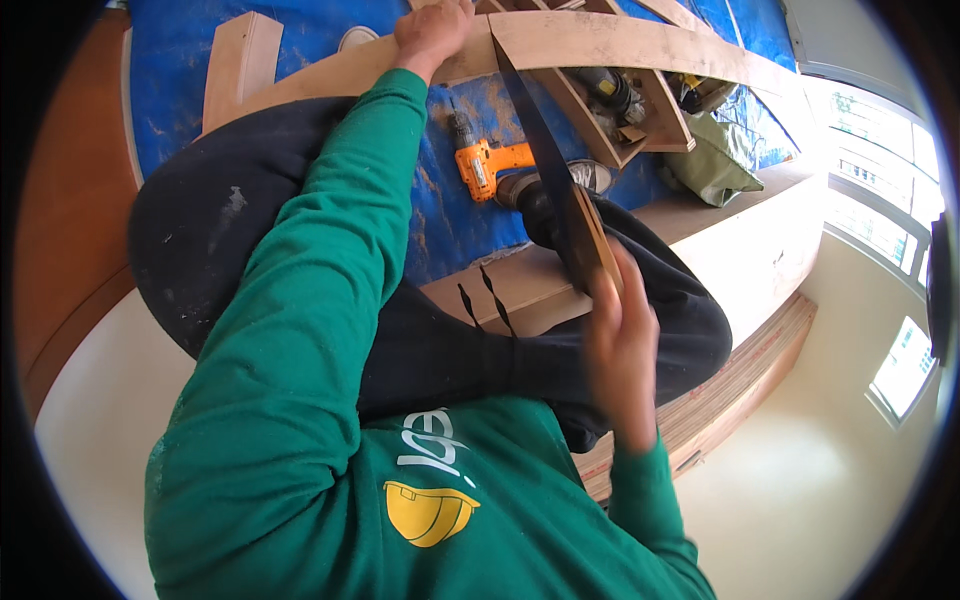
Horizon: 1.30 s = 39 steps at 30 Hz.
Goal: The person measures and marks a wooden plank with a tape measure and pencil, then uses a hand saw to cut the plank into smaller pieces. The person also uses a cordless drill to fasten pieces together.
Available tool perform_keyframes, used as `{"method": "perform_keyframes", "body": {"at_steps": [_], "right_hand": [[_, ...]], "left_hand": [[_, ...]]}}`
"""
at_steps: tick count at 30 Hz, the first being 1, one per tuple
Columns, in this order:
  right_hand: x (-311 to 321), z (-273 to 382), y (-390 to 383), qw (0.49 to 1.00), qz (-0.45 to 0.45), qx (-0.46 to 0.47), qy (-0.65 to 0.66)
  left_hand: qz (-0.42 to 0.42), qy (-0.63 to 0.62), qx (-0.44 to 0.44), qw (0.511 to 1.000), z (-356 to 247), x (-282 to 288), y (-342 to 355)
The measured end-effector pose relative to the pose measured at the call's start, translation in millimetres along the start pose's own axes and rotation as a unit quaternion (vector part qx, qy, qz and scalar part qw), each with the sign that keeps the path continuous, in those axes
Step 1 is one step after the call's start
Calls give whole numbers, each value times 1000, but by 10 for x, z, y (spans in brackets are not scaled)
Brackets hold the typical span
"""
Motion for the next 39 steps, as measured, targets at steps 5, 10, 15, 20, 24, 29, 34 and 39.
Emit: {"method": "perform_keyframes", "body": {"at_steps": [5, 10, 15, 20, 24, 29, 34, 39], "right_hand": [[-452, -93, 1788, 998, -45, 41, -27], [-176, -163, 841, 1000, 0, 14, 10], [165, -48, -531, 997, 31, -42, 55], [-206, -143, 949, 1000, -6, 13, 20], [-440, -208, 1788, 994, -57, 85, -22], [-97, -113, 371, 999, 14, 30, 25], [142, -69, -556, 997, -6, 23, 72], [-234, -131, 852, 998, -33, 49, 18]], "left_hand": [[12, -18, 10, 1000, -101, 120, -148], [-20, -18, 2, 1000, -78, 104, -89], [-1, 9, 16, 1000, -20, -4, -24], [7, -9, -3, 1000, -70, 53, -78], [21, -2, 25, 999, -92, 108, -107], [-13, -27, 38, 999, -61, 220, -34], [-10, -60, 38, 997, -81, 250, 3], [11, -13, 15, 1000, -60, 172, -42]]}}
Point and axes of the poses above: each hand's wrist, its own y-axis towards the middle knuckle, its own x-axis out of the back of the hand, z = x × y, the point moved 2 cm from there along y, towards the middle knuckle, and after that the axes turned 15 degrees about z, right-handed, at the moved point
